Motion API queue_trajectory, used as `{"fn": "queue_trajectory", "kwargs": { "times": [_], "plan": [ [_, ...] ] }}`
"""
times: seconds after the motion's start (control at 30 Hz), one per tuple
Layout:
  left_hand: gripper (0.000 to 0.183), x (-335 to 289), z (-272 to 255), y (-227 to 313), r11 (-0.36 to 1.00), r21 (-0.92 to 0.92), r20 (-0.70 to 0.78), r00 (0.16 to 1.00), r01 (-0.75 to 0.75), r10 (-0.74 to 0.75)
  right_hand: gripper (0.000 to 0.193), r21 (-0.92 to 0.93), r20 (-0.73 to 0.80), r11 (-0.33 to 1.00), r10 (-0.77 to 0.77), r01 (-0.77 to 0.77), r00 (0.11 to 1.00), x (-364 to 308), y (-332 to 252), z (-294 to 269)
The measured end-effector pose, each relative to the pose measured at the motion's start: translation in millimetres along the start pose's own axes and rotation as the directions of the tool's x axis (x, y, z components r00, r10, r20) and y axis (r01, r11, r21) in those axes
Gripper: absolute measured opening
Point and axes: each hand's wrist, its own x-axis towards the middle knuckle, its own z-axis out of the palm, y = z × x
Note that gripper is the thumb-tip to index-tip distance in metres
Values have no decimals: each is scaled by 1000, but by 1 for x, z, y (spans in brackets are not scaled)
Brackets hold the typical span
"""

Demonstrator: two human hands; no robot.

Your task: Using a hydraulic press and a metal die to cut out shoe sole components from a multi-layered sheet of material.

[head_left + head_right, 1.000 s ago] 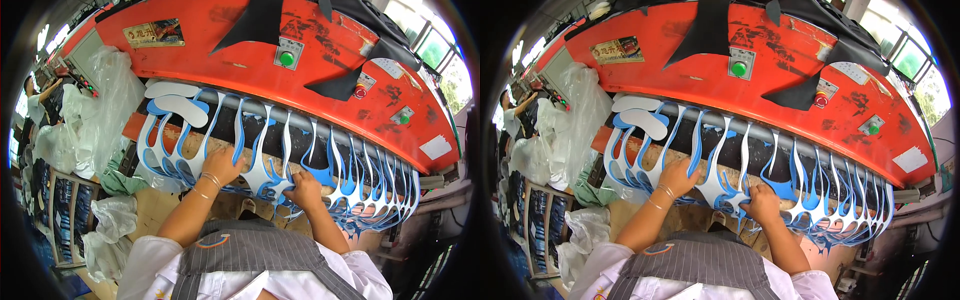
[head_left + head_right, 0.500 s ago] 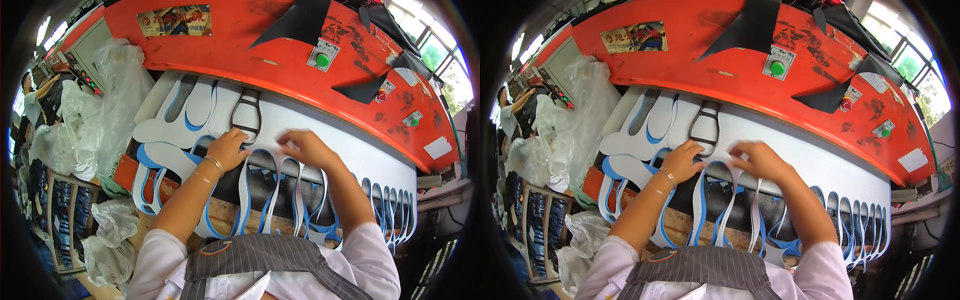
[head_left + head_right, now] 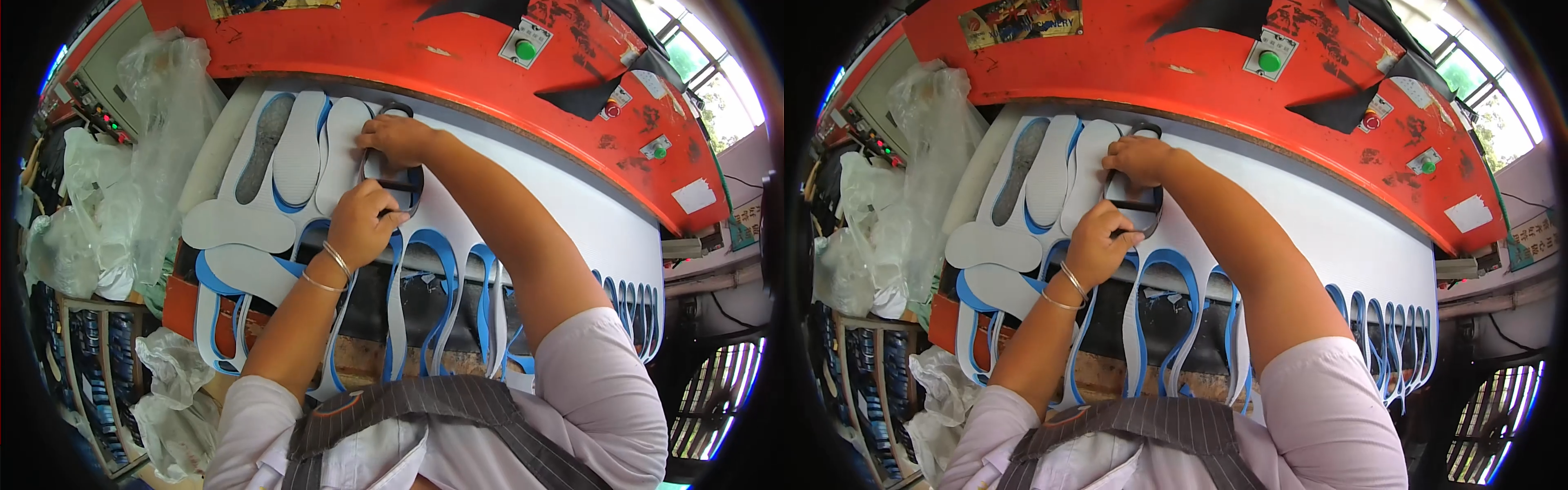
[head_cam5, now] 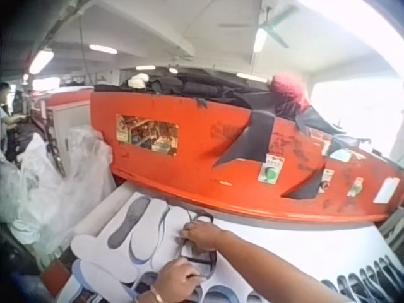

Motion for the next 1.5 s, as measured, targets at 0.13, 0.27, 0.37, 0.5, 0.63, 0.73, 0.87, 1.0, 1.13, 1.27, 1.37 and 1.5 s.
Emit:
{"fn": "queue_trajectory", "kwargs": {
  "times": [0.13, 0.27, 0.37, 0.5, 0.63, 0.73, 0.87, 1.0, 1.13, 1.27, 1.37, 1.5],
  "plan": [
    [74, -26, 14, -13, 984, 171, -165, 986, 49, -20, 15, 39, -406, 995, -69, 92, 911, -13, -6, 24],
    [101, -34, 18, -25, 936, 347, -48, 997, 68, -55, 15, 61, -618, 992, -50, 111, 785, -22, -4, 17],
    [92, -42, 20, -28, 908, 411, 7, 995, 86, -98, 25, 291, -705, 931, 52, 222, 707, -40, -3, 9],
    [52, -29, 25, -18, 751, 648, 114, 991, -129, 71, 8, 586, -809, 683, 469, 435, 353, -71, 17, -16],
    [47, 15, 9, 10, 659, 751, 440, 778, -45, -448, 5, 736, -659, 606, 743, 302, 116, -123, 9, -84],
    [42, 78, 8, 35, 656, 749, 561, 619, -96, -550, 12, 849, -524, 523, 823, 68, 219, -156, 7, -79],
    [40, 114, 37, -60, 674, 723, 427, 865, -152, -263, 30, 647, -247, 426, 902, -633, 355, -149, 2, -2],
    [45, 113, 69, -83, 737, 675, 181, 958, 43, -221, 35, 662, 113, 135, 954, -737, 276, -128, 10, 22],
    [44, 118, 61, -81, 752, 659, 204, 959, 15, -197, 49, 626, -10, 243, 953, -741, 304, -108, 11, 18],
    [44, 111, 55, -84, 758, 652, 198, 962, 15, -190, 107, 588, -334, 716, 639, -378, 692, -160, -36, 56],
    [45, 117, 47, -82, 735, 678, 192, 962, 14, -196, 105, 308, -283, 800, 593, -514, 754, -166, -78, 58],
    [45, 115, 52, -86, 729, 685, 190, 964, 7, -187, 86, 377, -345, 747, 662, -548, 665, -155, -89, 61]
  ]
}}
